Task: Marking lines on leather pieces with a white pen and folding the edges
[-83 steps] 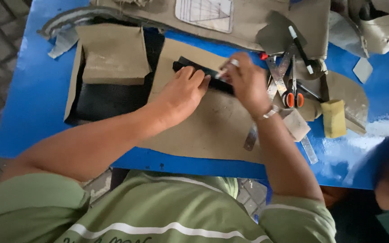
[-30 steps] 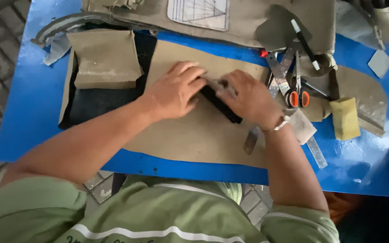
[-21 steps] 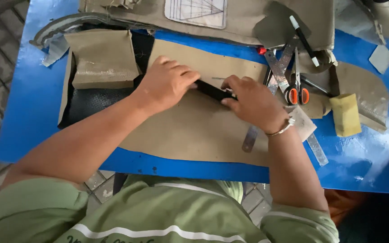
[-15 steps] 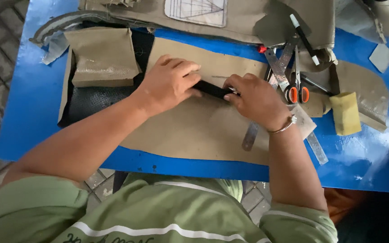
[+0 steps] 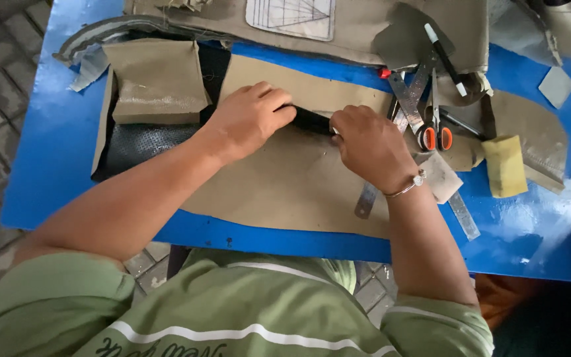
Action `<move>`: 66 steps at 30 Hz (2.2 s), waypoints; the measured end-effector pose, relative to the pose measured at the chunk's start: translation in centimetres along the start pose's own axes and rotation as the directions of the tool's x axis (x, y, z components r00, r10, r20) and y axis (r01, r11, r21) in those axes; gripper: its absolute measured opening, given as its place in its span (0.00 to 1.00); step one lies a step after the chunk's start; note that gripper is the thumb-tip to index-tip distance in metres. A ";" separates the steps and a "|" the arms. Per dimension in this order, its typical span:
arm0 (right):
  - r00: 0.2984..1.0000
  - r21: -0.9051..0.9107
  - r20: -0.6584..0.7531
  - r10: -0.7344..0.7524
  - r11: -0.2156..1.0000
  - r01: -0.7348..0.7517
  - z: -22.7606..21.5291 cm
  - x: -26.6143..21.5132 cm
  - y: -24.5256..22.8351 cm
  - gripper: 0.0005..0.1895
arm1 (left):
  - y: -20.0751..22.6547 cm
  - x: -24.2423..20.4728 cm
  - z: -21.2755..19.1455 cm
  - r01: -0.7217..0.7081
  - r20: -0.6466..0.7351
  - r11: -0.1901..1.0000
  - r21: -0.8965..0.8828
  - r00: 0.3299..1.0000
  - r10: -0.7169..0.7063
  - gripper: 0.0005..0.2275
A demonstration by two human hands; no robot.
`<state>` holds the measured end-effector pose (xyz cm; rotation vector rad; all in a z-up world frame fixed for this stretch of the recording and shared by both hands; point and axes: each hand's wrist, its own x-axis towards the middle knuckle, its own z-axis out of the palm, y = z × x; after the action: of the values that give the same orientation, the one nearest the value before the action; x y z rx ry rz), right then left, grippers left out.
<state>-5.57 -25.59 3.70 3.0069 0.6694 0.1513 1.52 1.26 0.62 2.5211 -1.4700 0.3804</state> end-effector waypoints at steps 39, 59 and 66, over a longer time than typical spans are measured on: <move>0.991 0.259 -0.043 -0.127 0.957 0.134 1.7 -0.2 0.2 0.09 | 3.4 -2.5 -1.4 0.278 0.120 0.958 -0.078 0.956 -0.267 0.10; 0.973 0.422 0.221 -0.069 0.906 -0.032 -1.1 0.2 0.7 0.09 | 1.2 -3.1 3.7 0.116 0.295 0.986 -0.117 0.952 -0.078 0.13; 0.965 0.513 0.260 -0.044 0.853 -0.099 -0.7 0.0 1.0 0.19 | -0.2 -2.4 -0.2 0.241 0.322 0.963 -0.120 0.927 -0.192 0.10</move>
<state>-5.22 -26.50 4.48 3.4471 0.7368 -0.5112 0.52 3.42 0.02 2.6623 -1.2330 -0.1680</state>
